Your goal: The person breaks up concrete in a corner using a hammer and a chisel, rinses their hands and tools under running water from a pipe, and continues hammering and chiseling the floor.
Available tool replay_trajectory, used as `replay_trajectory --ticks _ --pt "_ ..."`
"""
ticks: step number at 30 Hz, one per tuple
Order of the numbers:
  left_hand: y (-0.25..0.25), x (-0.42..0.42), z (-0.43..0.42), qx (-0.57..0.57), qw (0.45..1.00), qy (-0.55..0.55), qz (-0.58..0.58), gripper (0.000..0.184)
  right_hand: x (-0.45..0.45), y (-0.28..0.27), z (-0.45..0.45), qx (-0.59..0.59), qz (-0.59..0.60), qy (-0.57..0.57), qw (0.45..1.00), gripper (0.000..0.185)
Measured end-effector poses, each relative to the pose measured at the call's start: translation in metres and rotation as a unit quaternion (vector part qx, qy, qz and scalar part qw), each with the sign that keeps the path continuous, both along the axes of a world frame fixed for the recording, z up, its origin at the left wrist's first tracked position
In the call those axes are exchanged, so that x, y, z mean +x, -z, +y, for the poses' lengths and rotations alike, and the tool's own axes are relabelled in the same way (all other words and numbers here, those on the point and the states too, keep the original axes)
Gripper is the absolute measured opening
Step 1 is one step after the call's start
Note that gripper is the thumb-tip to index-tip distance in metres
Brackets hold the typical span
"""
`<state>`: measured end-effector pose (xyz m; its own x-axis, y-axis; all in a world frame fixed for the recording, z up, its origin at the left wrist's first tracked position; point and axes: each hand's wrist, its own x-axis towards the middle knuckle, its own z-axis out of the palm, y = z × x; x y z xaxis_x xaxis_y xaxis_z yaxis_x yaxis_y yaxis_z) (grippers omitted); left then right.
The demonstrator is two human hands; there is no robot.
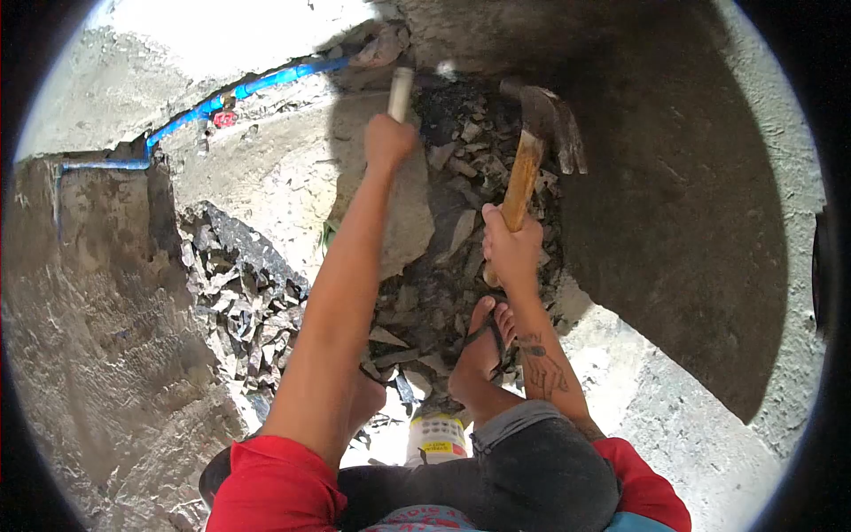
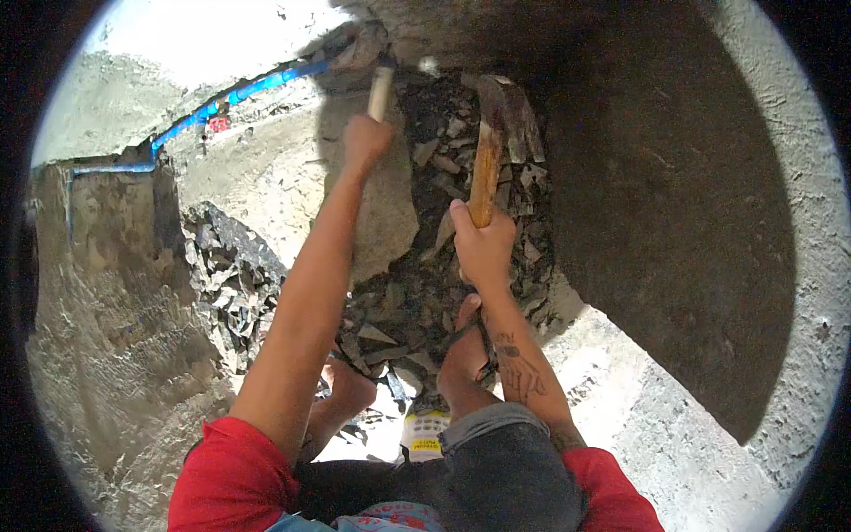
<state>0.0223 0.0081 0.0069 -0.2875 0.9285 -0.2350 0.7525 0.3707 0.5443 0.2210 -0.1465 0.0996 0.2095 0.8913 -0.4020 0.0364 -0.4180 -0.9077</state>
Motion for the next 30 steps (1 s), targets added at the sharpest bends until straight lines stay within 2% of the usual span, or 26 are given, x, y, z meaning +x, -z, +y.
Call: replay_trajectory --ticks 1,2,3,5,6,7,8,9,10,11,13,14,16,17,19,20,22,23,24,25,26,27,29,30 --pt "0.007 -0.01 0.002 0.003 0.996 -0.081 -0.039 0.033 -0.003 -0.005 -0.003 -0.002 -0.002 -0.003 1.0 0.017" --pt "0.014 -0.015 0.006 -0.027 0.982 -0.133 -0.133 0.035 -0.008 -0.013 -0.003 -0.01 0.017 0.003 1.0 0.017" --pt "0.013 -0.009 0.008 -0.025 0.981 -0.136 -0.134 0.035 -0.012 -0.018 -0.003 -0.018 0.037 0.009 0.999 0.017" --pt "0.007 0.017 0.012 -0.053 0.929 -0.204 -0.303 0.036 -0.013 -0.017 -0.004 -0.017 0.028 0.0 0.999 0.017" --pt "0.003 0.022 0.007 -0.087 0.958 0.01 -0.274 0.035 -0.013 -0.017 -0.004 -0.017 0.02 -0.006 1.0 0.017" --pt "-0.004 0.027 0.003 -0.115 0.94 0.223 -0.23 0.035 -0.014 -0.019 -0.002 -0.014 0.021 -0.008 1.0 0.017" --pt "-0.011 0.036 0.003 -0.113 0.941 0.225 -0.228 0.035 -0.014 -0.023 0.0 -0.013 -0.013 -0.013 1.0 0.021" --pt "-0.013 0.049 -0.002 -0.114 0.956 0.163 -0.217 0.035 -0.013 -0.027 -0.004 -0.018 -0.05 -0.016 0.998 0.026" --pt "-0.015 0.057 -0.003 -0.113 0.967 0.101 -0.206 0.035 -0.011 -0.03 -0.007 -0.019 -0.052 -0.015 0.998 0.026" --pt "-0.019 0.053 0.001 -0.107 0.967 0.103 -0.208 0.035 -0.01 -0.033 -0.005 -0.012 -0.043 -0.013 0.999 0.025" --pt "-0.011 0.028 0.0 -0.008 0.995 0.045 -0.085 0.035 -0.011 -0.036 -0.005 -0.012 -0.033 -0.012 0.999 0.025" --pt "-0.008 0.022 -0.001 -0.012 0.995 0.046 -0.088 0.035 -0.011 -0.037 -0.005 -0.02 -0.023 -0.004 1.0 0.024" --pt "-0.009 0.014 0.006 0.015 0.991 -0.108 -0.074 0.036 -0.012 -0.036 -0.007 -0.028 -0.014 0.004 0.999 0.024" --pt "-0.007 0.015 0.011 0.016 0.991 -0.109 -0.075 0.036 -0.014 -0.033 -0.007 -0.032 0.008 0.003 0.999 0.023" --pt "0.004 0.023 0.021 0.008 0.97 -0.191 -0.148 0.037 -0.013 -0.031 -0.007 -0.035 0.027 0.003 0.999 0.023" --pt "0.011 0.028 0.024 0.006 0.97 -0.191 -0.148 0.037 -0.013 -0.031 -0.007 -0.034 0.015 -0.007 0.999 0.022" --pt "0.006 0.038 0.028 -0.12 0.896 -0.232 -0.359 0.037 -0.013 -0.033 -0.006 -0.031 0.002 -0.019 0.999 0.021" --pt "0.004 0.035 0.022 -0.118 0.897 -0.233 -0.358 0.037 -0.016 -0.034 -0.006 -0.022 0.022 -0.005 0.999 0.021" --pt "-0.005 0.032 0.006 -0.097 0.952 -0.107 -0.268 0.037 -0.019 -0.035 -0.005 -0.014 0.041 0.008 0.999 0.021" --pt "-0.01 0.031 -0.002 -0.07 0.983 0.021 -0.171 0.037 -0.019 -0.036 -0.001 -0.009 0.043 0.006 0.999 0.021" --pt "-0.013 0.031 -0.007 -0.062 0.984 -0.057 -0.154 0.036 -0.018 -0.038 -0.001 -0.012 0.043 0.006 0.999 0.021" --pt "-0.001 0.024 -0.008 -0.063 0.984 -0.057 -0.155 0.036 -0.018 -0.039 -0.002 -0.016 0.041 0.004 0.999 0.021" --pt "0.028 0.005 -0.003 0.014 0.982 -0.133 -0.132 0.035 -0.019 -0.041 -0.002 -0.023 0.053 0.013 0.998 0.02" --pt "0.02 0.004 0.001 -0.006 0.982 -0.129 -0.135 0.035 -0.019 -0.041 -0.005 -0.033 0.065 0.021 0.997 0.02"
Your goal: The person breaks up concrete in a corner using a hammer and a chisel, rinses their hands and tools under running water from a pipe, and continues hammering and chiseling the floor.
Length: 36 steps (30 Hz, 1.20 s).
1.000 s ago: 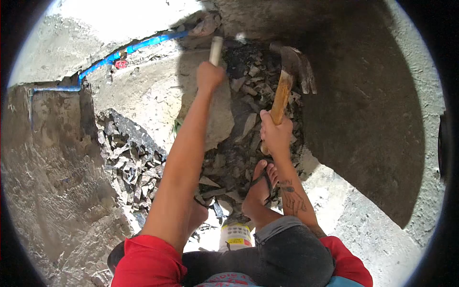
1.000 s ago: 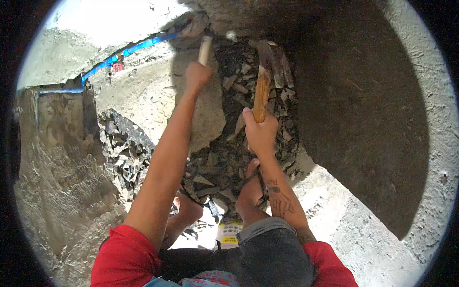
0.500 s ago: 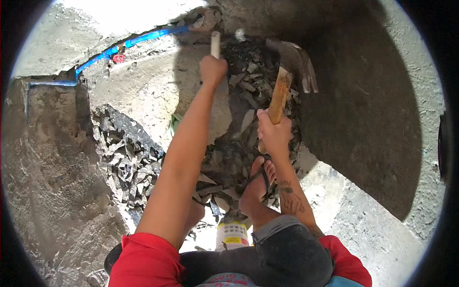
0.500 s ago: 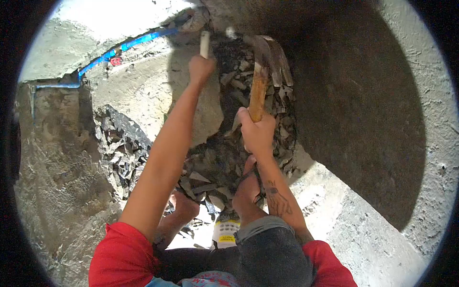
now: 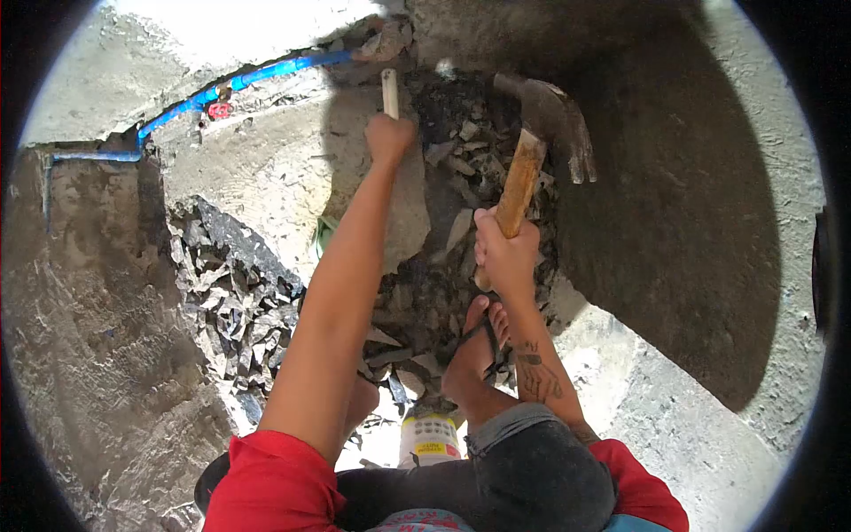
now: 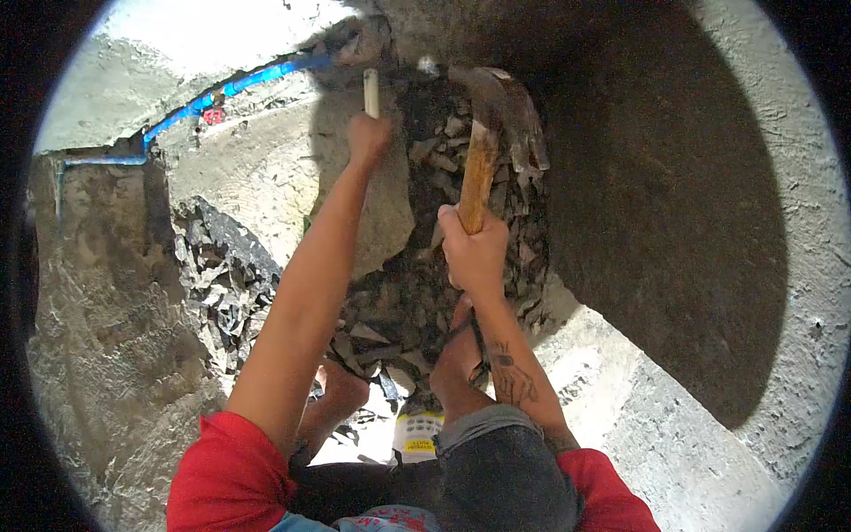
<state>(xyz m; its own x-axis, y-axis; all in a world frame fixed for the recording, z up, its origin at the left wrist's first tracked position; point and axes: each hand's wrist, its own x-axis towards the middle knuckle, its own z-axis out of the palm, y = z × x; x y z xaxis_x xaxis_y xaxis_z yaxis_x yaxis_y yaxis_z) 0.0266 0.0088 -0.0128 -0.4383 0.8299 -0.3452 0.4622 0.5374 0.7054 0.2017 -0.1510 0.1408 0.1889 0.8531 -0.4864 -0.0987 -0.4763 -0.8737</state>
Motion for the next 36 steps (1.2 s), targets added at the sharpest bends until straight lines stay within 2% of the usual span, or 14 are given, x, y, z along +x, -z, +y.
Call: replay_trajectory --ticks 2,4,8,10,12,15,17,19,21,25,28,31,33,36 --pt "-0.036 0.023 0.003 -0.117 0.988 0.085 -0.06 0.037 0.0 0.001 -0.002 -0.003 -0.001 -0.013 1.0 0.02" --pt "-0.01 0.074 -0.003 -0.036 0.886 0.461 0.02 0.037 -0.001 -0.001 0.003 0.004 0.001 -0.025 1.0 0.02" --pt "-0.011 0.1 0.0 0.019 0.935 0.348 0.059 0.035 0.007 0.0 0.0 0.001 -0.029 -0.014 0.999 0.02" --pt "-0.032 0.059 -0.006 0.048 0.997 0.047 0.04 0.03 0.013 0.001 0.0 0.005 -0.028 -0.013 1.0 0.021" --pt "-0.018 0.025 0.001 0.02 0.997 -0.041 0.068 0.03 0.015 -0.003 -0.002 0.009 -0.001 -0.018 1.0 0.021" --pt "-0.028 0.024 0.003 0.005 0.995 -0.046 0.086 0.032 0.011 -0.001 0.002 -0.011 0.031 0.004 0.999 0.02" --pt "0.016 0.04 0.025 -0.077 0.99 -0.091 -0.07 0.036 0.013 -0.002 0.002 -0.004 0.035 -0.003 0.999 0.02" --pt "-0.031 0.07 0.01 -0.161 0.975 0.102 -0.115 0.036 0.013 -0.006 0.003 0.004 0.038 -0.009 0.999 0.02" --pt "-0.037 0.09 -0.004 -0.09 0.982 0.162 -0.028 0.034 0.013 -0.011 0.005 -0.003 0.0 -0.014 1.0 0.015" --pt "-0.025 0.059 -0.008 -0.023 0.999 -0.001 0.025 0.033 0.019 -0.003 0.003 -0.007 -0.023 -0.012 1.0 0.02" --pt "-0.018 0.028 0.001 -0.028 0.996 0.006 0.085 0.032 0.016 -0.001 0.004 0.01 0.0 -0.023 1.0 0.021" --pt "-0.028 0.024 0.004 -0.019 0.981 0.131 0.141 0.032 0.012 0.0 0.007 -0.011 0.037 -0.004 0.999 0.021" --pt "-0.035 0.027 0.002 -0.03 0.913 0.392 0.107 0.03 0.012 0.006 0.007 0.028 -0.006 -0.016 0.999 0.02" --pt "-0.049 0.021 0.012 -0.012 0.956 0.233 0.178 0.029 0.013 -0.003 0.006 -0.008 0.009 -0.005 1.0 0.02"
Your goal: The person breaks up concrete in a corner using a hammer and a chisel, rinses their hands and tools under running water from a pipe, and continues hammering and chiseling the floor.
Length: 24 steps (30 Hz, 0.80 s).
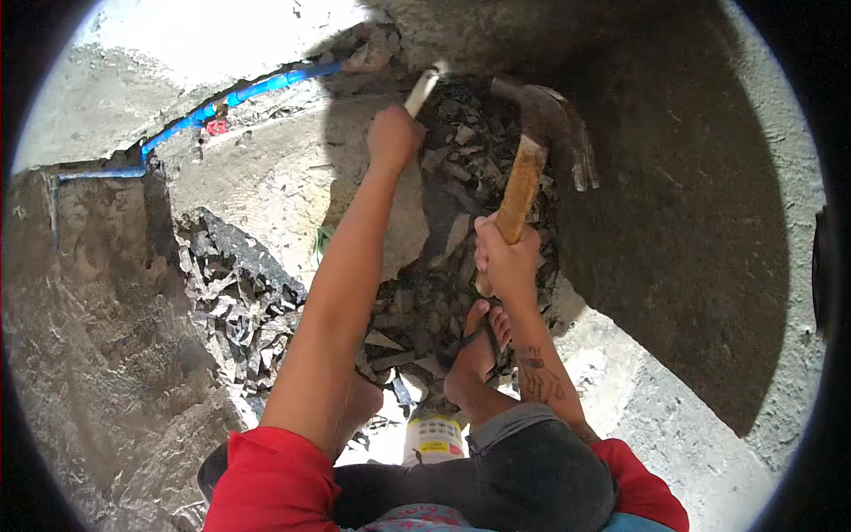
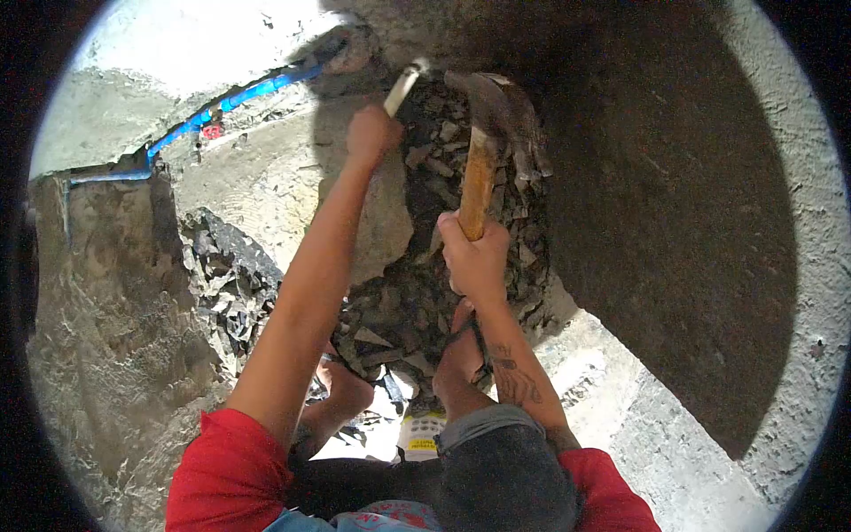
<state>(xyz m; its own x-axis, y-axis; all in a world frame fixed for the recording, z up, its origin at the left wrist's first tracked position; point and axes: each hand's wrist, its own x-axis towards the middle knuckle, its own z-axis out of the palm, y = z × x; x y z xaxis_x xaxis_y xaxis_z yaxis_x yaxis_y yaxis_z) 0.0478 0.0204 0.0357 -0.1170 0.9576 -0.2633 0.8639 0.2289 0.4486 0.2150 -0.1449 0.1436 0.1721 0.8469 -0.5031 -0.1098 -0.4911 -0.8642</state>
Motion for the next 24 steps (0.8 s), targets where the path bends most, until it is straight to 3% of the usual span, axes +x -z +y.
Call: replay_trajectory --ticks 1,3,5,6,8,11,13,15,16,18,21,23,24 --pt "-0.003 -0.002 0.002 -0.005 0.996 -0.083 0.022 0.028 0.001 -0.001 0.001 -0.002 -0.002 0.0 1.0 0.02" --pt "0.011 0.002 -0.004 -0.014 0.996 -0.084 0.022 0.022 0.006 -0.003 -0.003 0.003 -0.007 -0.021 1.0 0.02" --pt "0.017 0.013 -0.007 -0.054 0.991 0.115 0.046 0.016 0.004 -0.004 0.0 0.004 -0.001 -0.015 1.0 0.016" --pt "0.011 0.016 -0.013 -0.055 0.991 0.115 0.048 0.016 0.002 -0.004 -0.002 -0.001 0.009 -0.008 1.0 0.014" --pt "-0.001 0.017 -0.019 0.043 0.997 0.016 0.062 0.018 0.002 -0.002 -0.002 -0.002 0.015 0.0 1.0 0.016" --pt "0.002 -0.002 -0.001 -0.009 0.993 -0.079 0.083 0.02 0.006 0.001 -0.004 -0.003 0.027 0.006 1.0 0.019" --pt "0.007 -0.002 -0.003 -0.011 0.994 -0.082 0.07 0.02 0.006 0.001 -0.004 0.002 0.04 -0.001 0.999 0.019" --pt "0.006 0.002 0.0 -0.064 0.978 0.17 0.102 0.017 0.004 0.003 -0.003 -0.001 0.027 0.011 1.0 0.019" --pt "0.002 0.003 -0.002 -0.066 0.978 0.171 0.103 0.017 0.003 0.003 -0.003 -0.003 0.029 0.012 1.0 0.019" --pt "-0.004 0.004 -0.006 0.037 0.992 0.089 0.086 0.018 0.003 0.004 -0.002 0.01 0.039 0.004 0.999 0.019" --pt "0.008 -0.005 0.013 0.051 0.991 0.039 0.114 0.018 0.003 0.003 -0.002 0.006 0.048 0.003 0.999 0.019" --pt "0.017 -0.005 0.02 0.018 0.991 0.042 0.125 0.017 0.0 0.003 -0.003 -0.001 0.032 0.002 0.999 0.019" --pt "0.014 -0.003 0.021 0.01 0.983 0.128 0.128 0.015 0.0 0.002 -0.003 -0.005 0.018 0.002 1.0 0.019"
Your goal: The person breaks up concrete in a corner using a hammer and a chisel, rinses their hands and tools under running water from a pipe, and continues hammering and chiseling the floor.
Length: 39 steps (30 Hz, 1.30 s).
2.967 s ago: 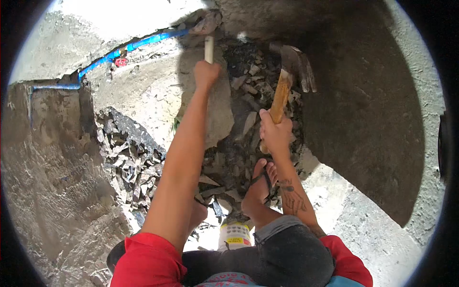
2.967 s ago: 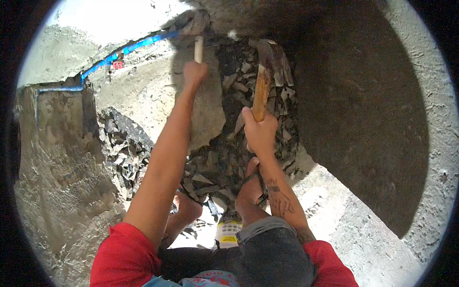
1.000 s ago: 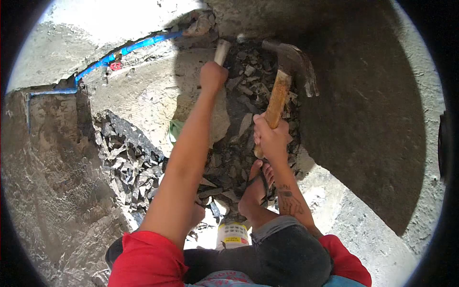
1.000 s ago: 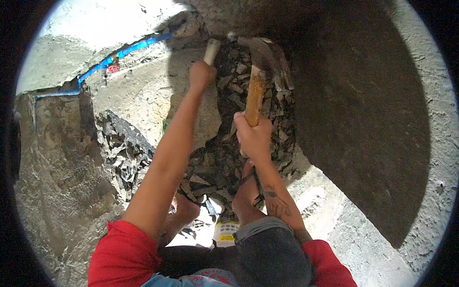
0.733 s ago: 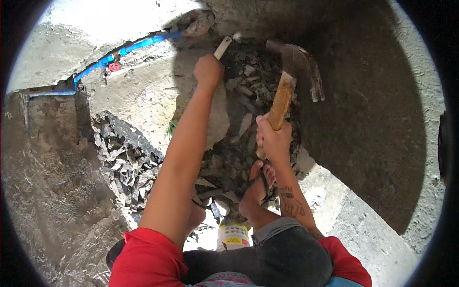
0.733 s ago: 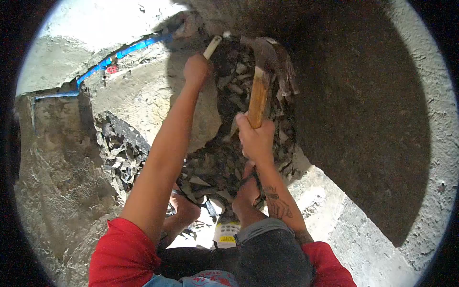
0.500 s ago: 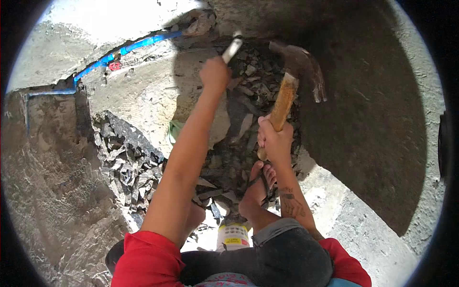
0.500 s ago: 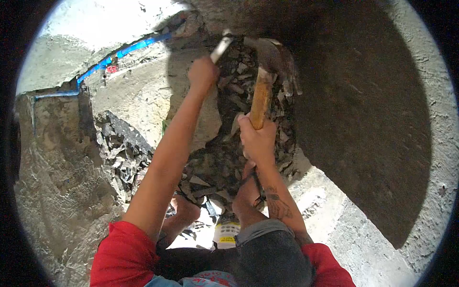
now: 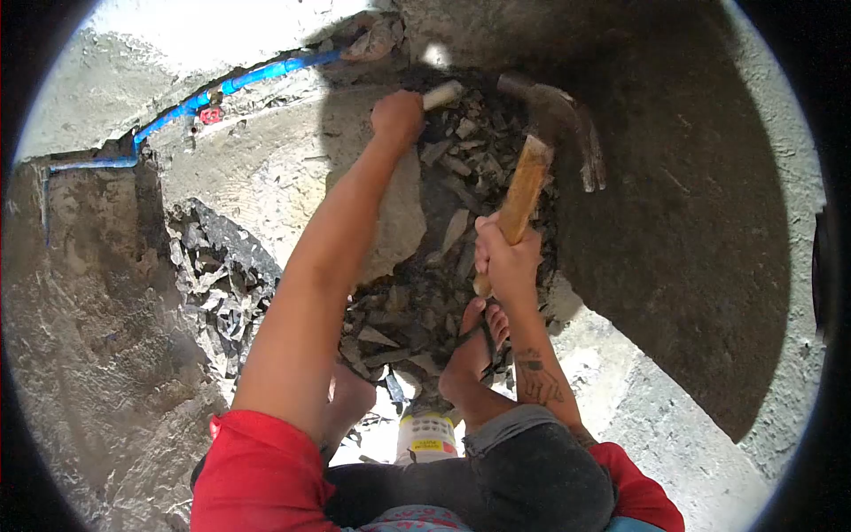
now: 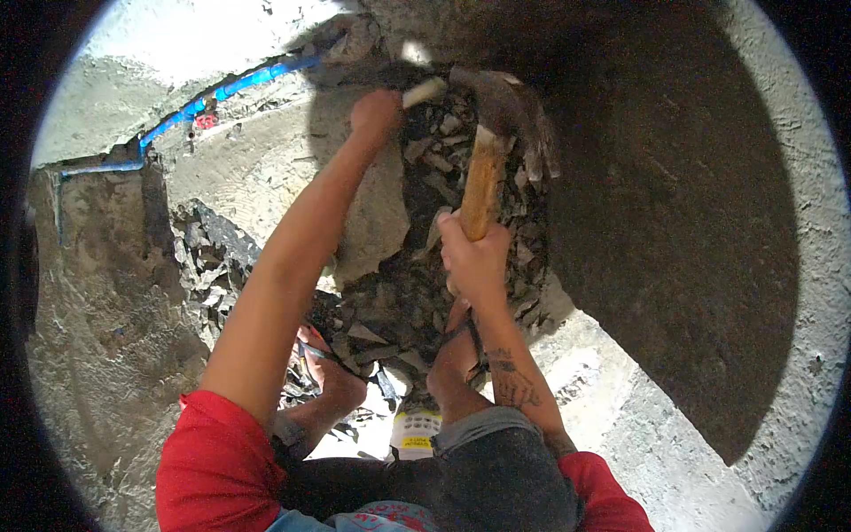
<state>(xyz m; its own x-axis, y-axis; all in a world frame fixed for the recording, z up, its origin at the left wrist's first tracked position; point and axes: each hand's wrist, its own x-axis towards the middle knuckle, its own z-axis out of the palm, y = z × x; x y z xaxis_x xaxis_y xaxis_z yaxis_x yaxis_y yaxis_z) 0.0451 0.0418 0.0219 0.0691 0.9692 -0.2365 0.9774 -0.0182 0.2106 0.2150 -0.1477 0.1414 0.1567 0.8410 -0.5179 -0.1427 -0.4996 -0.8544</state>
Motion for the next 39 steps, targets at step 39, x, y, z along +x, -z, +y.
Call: replay_trajectory --ticks 39 --pt "-0.276 -0.218 -0.172 0.025 0.985 -0.029 0.166 0.024 0.08 0.042 -0.001 -0.151 -0.05 -0.135 0.978 0.031"
